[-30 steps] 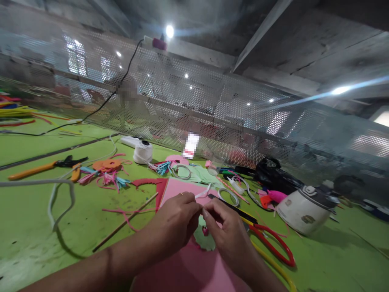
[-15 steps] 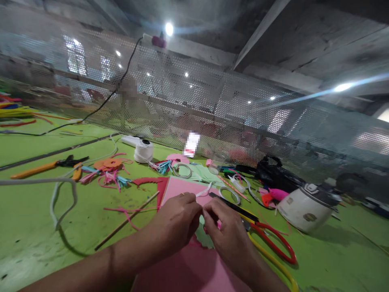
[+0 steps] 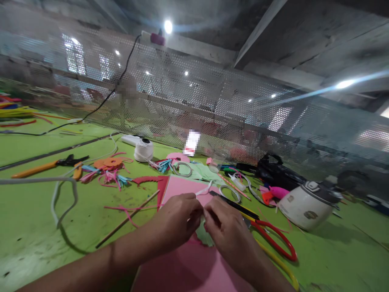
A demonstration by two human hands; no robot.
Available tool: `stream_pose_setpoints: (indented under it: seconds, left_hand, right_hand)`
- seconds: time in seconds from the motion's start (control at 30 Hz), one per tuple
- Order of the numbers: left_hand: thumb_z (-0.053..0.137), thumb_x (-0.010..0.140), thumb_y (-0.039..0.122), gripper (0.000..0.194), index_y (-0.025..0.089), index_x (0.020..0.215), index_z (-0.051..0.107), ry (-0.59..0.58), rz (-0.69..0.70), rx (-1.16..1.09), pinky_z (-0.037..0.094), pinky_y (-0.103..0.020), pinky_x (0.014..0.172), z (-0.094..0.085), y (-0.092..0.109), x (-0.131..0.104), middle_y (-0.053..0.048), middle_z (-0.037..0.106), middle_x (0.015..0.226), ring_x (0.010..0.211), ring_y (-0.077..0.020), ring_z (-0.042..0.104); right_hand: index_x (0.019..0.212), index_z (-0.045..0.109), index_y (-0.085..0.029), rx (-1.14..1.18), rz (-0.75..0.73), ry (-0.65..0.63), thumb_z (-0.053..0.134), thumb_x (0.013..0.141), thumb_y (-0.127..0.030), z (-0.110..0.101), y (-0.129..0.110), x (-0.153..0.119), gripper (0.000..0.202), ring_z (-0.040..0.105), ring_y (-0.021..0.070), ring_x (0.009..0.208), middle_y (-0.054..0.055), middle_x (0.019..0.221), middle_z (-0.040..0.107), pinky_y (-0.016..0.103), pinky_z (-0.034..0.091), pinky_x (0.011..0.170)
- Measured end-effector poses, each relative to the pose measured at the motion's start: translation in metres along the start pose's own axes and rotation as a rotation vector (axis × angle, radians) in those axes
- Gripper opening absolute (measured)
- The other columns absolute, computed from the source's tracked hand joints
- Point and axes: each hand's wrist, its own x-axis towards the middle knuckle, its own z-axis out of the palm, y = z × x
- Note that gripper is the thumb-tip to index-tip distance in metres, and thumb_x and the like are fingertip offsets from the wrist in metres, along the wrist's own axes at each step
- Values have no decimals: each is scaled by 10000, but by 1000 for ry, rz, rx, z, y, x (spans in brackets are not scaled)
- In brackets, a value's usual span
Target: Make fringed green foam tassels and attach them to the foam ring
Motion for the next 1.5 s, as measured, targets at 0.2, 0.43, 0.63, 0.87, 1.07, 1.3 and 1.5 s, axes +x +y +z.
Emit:
stream_pose_setpoints:
  seconds: [0.2,0.43,0.63,0.87,1.07,1.3,1.5]
  left_hand:
    - [454,772,151,158,141,692,590,-27,-114,-133,305,-222,548,-2,1,3,-19,574,675,597,-101,457]
    - [443,765,175,193,130,687,614,-28,-166,-202,316,-215,557,-1,3,5,-4,560,647,601,-96,455]
    - [444,766,173,196,136,689,621,9,-137,-179,313,-219,557,-2,5,6,-5,560,642,601,-98,463]
    - [448,750,158,166,142,699,605,22,-135,-173,319,-222,555,3,-1,4,-14,572,665,607,-106,472]
    - [476,756,207,161,133,672,592,47,-238,-244,302,-217,530,5,-2,7,-2,549,624,587,-106,455]
    - [607,679,348,237,112,701,619,74,-467,-809,299,-220,491,2,3,8,13,513,575,506,-85,399]
    - [648,651,353,285,74,706,667,83,-488,-928,298,-231,525,2,4,8,-10,549,590,535,-87,408]
  right_hand:
    - [806,524,-188,131,2,49,500,870,-165,-8,4,3,72,497,145,697,12,772,538,273,370,635]
    - [800,541,-181,166,-28,58,450,882,-113,-7,2,1,141,500,148,733,13,784,535,277,365,661]
    - [797,570,-177,226,-17,56,495,860,-130,-6,4,3,108,493,137,681,4,752,541,263,363,621]
    - [718,526,-178,162,-13,114,501,853,-150,-3,5,5,139,464,132,646,-10,690,509,263,334,600]
    - [697,526,-171,160,2,178,478,833,-142,3,8,5,147,465,143,649,4,685,512,276,342,607]
    - [768,571,-159,600,221,64,504,846,-286,1,9,8,164,486,131,618,4,687,547,256,395,563]
    - [721,527,-169,790,295,82,499,854,-349,2,7,10,226,442,110,567,-26,616,491,239,371,526]
